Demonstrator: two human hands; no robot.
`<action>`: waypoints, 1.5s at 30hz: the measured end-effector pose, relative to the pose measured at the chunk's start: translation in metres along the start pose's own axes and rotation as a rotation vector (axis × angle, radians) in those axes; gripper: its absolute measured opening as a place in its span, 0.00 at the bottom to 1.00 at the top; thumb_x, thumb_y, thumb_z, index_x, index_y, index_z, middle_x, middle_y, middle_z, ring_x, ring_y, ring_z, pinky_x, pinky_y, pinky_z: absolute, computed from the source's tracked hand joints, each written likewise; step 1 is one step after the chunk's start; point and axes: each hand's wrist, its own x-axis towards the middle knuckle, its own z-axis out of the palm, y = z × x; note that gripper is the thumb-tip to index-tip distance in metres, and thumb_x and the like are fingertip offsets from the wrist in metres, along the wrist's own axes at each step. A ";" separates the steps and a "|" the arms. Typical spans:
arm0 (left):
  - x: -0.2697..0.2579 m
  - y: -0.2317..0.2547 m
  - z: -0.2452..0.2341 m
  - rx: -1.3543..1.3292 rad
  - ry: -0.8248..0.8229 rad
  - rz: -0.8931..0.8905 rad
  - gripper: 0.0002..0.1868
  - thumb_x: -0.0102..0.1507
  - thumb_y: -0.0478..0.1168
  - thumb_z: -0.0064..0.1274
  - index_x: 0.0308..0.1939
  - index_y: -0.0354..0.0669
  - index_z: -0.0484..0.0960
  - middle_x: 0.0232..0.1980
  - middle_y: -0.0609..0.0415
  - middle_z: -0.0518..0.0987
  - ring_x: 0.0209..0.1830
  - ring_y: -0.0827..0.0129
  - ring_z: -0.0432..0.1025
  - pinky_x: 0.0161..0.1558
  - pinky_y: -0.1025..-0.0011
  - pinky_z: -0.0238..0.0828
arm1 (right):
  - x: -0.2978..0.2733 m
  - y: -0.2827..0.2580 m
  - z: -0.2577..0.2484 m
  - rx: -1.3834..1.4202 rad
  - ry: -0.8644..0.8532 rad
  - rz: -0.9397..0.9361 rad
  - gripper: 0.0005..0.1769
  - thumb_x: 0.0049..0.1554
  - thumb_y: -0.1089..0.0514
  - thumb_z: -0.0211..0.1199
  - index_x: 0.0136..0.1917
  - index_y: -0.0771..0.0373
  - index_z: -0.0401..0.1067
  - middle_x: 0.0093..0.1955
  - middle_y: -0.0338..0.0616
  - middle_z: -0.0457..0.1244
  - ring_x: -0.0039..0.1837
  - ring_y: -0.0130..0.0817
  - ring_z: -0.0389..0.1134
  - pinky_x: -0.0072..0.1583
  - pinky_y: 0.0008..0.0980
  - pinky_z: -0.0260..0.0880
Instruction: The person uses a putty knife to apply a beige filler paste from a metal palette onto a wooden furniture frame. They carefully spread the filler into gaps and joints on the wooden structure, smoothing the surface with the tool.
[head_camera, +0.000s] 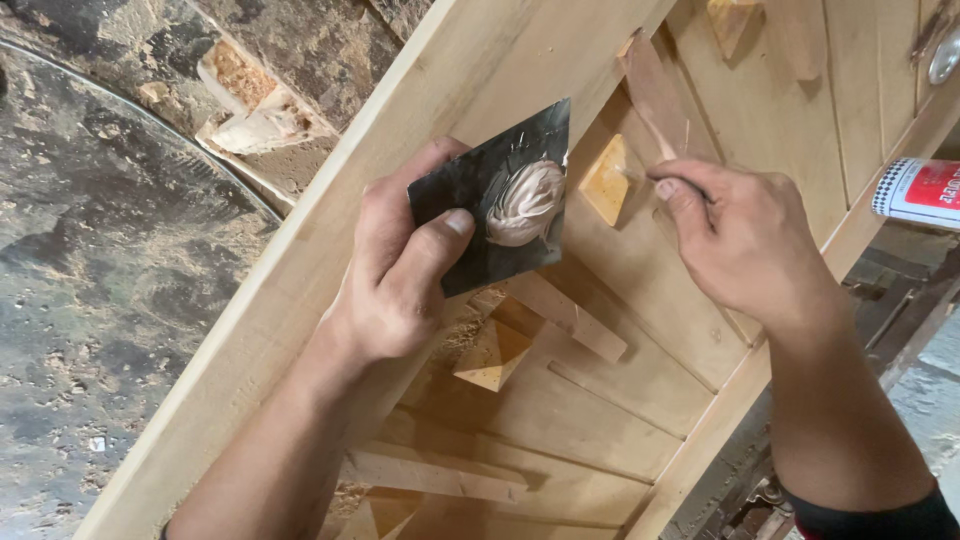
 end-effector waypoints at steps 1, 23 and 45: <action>0.000 0.000 0.000 -0.007 -0.001 -0.002 0.17 0.64 0.39 0.42 0.52 0.31 0.75 0.40 0.56 0.76 0.42 0.74 0.68 0.46 0.73 0.67 | 0.000 -0.001 -0.001 0.033 0.058 -0.135 0.13 0.65 0.58 0.60 0.61 0.62 0.78 0.46 0.56 0.69 0.45 0.49 0.71 0.49 0.41 0.70; -0.002 -0.001 -0.003 0.073 0.008 0.002 0.16 0.65 0.39 0.42 0.51 0.32 0.75 0.38 0.55 0.75 0.37 0.75 0.67 0.43 0.74 0.65 | 0.007 0.010 0.013 -0.183 0.204 -0.480 0.11 0.64 0.61 0.63 0.59 0.62 0.78 0.56 0.42 0.72 0.60 0.38 0.72 0.54 0.39 0.70; -0.004 0.002 0.004 -0.150 -0.002 -0.035 0.17 0.67 0.39 0.42 0.54 0.28 0.73 0.45 0.52 0.78 0.44 0.73 0.68 0.52 0.75 0.68 | -0.047 0.042 0.112 -0.085 0.586 -0.375 0.19 0.56 0.64 0.70 0.60 0.69 0.77 0.68 0.51 0.69 0.73 0.55 0.62 0.73 0.54 0.55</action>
